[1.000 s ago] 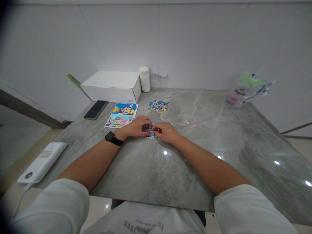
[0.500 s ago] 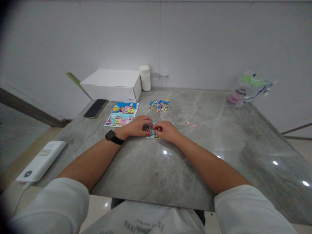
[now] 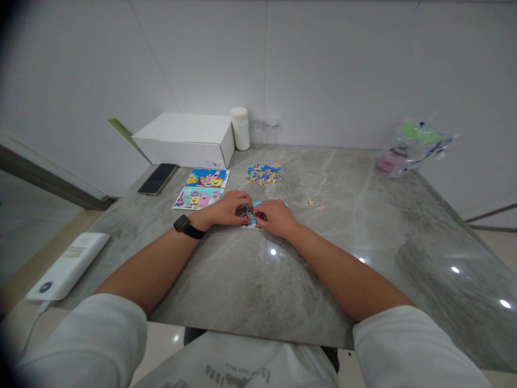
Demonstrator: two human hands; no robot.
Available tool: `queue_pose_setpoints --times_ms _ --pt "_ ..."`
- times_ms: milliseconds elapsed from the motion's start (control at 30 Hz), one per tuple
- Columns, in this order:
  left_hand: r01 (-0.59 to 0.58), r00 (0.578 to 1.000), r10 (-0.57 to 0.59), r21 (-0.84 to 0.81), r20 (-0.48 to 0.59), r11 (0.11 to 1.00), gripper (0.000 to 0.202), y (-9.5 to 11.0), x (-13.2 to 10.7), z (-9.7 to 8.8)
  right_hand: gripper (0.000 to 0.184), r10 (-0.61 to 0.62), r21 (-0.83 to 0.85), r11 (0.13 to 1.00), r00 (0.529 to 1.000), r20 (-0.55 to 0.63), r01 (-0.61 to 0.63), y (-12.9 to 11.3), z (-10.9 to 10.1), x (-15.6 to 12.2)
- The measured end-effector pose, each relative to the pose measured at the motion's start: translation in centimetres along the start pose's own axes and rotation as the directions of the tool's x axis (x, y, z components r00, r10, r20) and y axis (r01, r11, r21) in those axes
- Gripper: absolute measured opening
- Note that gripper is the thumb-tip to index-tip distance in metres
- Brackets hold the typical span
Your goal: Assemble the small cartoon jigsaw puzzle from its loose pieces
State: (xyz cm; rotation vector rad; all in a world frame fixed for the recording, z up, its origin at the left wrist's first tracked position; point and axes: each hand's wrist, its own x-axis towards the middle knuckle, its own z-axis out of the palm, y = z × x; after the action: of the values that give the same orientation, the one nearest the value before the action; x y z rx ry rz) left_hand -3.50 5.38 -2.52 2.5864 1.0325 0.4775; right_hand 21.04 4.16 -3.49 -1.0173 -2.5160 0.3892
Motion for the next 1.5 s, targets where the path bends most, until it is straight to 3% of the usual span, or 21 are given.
queue_pose_setpoints --times_ms 367,567,933,1200,1500 --pt "0.006 1.0 -0.006 0.02 -0.022 1.0 0.023 0.3 0.1 0.1 0.009 -0.025 -0.113 0.993 0.998 0.052 0.031 -0.4 -0.4 0.0" --pt "0.074 0.996 -0.07 0.054 -0.062 0.996 0.027 1.3 0.2 0.4 0.016 0.015 -0.149 0.989 0.993 0.12 0.003 -1.2 -1.1 -0.1" --pt "0.132 0.989 -0.125 0.098 -0.073 0.986 0.025 1.7 0.5 0.9 0.016 0.072 -0.172 0.984 0.989 0.131 -0.049 -1.9 -1.3 0.2" --pt "0.089 0.995 -0.086 0.036 -0.054 0.995 0.019 0.9 0.5 0.6 0.02 0.082 -0.182 0.982 0.988 0.131 -0.057 -1.7 -1.2 0.1" --pt "0.03 0.991 -0.032 -0.012 -0.133 0.999 0.02 -0.1 0.7 1.2 0.016 0.052 -0.167 0.985 0.992 0.114 -0.032 -1.7 -1.1 0.3"
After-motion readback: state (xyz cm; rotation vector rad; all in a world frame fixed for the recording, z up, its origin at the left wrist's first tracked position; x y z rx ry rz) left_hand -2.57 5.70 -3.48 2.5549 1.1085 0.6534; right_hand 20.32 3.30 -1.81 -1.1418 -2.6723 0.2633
